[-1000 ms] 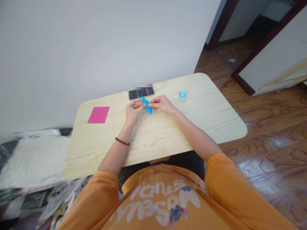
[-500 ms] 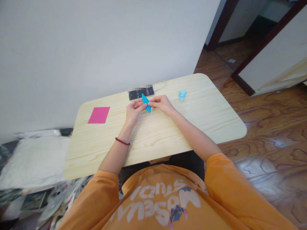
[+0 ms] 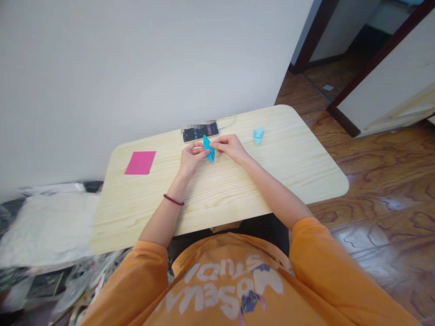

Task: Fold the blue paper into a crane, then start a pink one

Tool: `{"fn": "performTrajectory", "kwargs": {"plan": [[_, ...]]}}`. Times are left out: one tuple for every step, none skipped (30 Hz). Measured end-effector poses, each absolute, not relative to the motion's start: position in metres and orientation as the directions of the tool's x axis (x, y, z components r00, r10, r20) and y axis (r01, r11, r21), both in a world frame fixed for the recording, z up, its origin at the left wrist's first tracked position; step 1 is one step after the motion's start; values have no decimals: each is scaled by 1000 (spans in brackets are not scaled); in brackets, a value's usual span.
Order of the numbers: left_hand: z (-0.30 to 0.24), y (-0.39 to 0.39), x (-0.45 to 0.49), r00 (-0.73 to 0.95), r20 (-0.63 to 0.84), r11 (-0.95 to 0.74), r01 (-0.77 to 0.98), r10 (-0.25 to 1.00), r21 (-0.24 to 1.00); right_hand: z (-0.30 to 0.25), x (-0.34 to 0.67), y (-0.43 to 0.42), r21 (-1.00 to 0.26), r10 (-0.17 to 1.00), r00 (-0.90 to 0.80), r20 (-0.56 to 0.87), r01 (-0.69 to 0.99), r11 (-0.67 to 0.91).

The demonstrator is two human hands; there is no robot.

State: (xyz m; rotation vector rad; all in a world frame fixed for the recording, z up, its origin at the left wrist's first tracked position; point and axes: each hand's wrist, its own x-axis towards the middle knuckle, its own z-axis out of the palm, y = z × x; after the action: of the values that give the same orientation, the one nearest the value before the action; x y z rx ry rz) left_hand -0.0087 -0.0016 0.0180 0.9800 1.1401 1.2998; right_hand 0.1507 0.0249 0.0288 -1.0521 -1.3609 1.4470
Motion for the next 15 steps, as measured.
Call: {"fn": "performTrajectory", "kwargs": {"plan": [[18, -2, -9, -58, -78, 64, -206, 995, 976, 29, 151, 25, -999, 959, -284, -17, -34, -27], [18, -2, -8, -53, -82, 69, -213, 995, 975, 30, 151, 24, -999, 955, -297, -17, -28, -26], [19, -2, -8, -50, -84, 71, -219, 995, 973, 31, 150, 24, -999, 951, -308, -18, -23, -26], [19, -3, -8, -47, -85, 72, -226, 995, 971, 32, 150, 23, -1000, 948, -317, -16, -20, -24], [20, -3, -8, -43, -85, 73, -231, 995, 970, 32, 149, 23, -1000, 946, -323, -10, -21, -18], [20, -3, -7, -40, -86, 75, -234, 995, 969, 32, 148, 22, -1000, 945, -326, 2, -25, -7], [20, -4, -7, -39, -88, 77, -234, 995, 969, 32, 147, 22, -1000, 945, -327, 19, -30, 10], [19, -3, -7, -39, -89, 77, -233, 995, 969, 32, 146, 21, -999, 945, -325, 40, -34, 31], [19, -3, -7, -41, -89, 77, -231, 995, 970, 31, 145, 21, -998, 945, -321, 62, -37, 53], [18, -3, -7, -46, -88, 75, -230, 995, 970, 30, 144, 21, -997, 946, -314, 82, -38, 73], [17, -2, -7, -55, -86, 71, -232, 995, 970, 29, 144, 21, -995, 947, -307, 97, -38, 90], [15, -2, -7, -65, -82, 65, -237, 994, 969, 28, 143, 21, -994, 947, -303, 106, -33, 101], [14, -1, -7, -77, -80, 59, -244, 994, 968, 27, 142, 21, -994, 947, -302, 109, -26, 105], [13, 0, -7, -95, -79, 53, -252, 992, 966, 26, 142, 21, -994, 947, -303, 104, -20, 103], [12, 0, -6, -115, -78, 46, -260, 990, 965, 25, 142, 21, -995, 946, -309, 95, -15, 95]]}}
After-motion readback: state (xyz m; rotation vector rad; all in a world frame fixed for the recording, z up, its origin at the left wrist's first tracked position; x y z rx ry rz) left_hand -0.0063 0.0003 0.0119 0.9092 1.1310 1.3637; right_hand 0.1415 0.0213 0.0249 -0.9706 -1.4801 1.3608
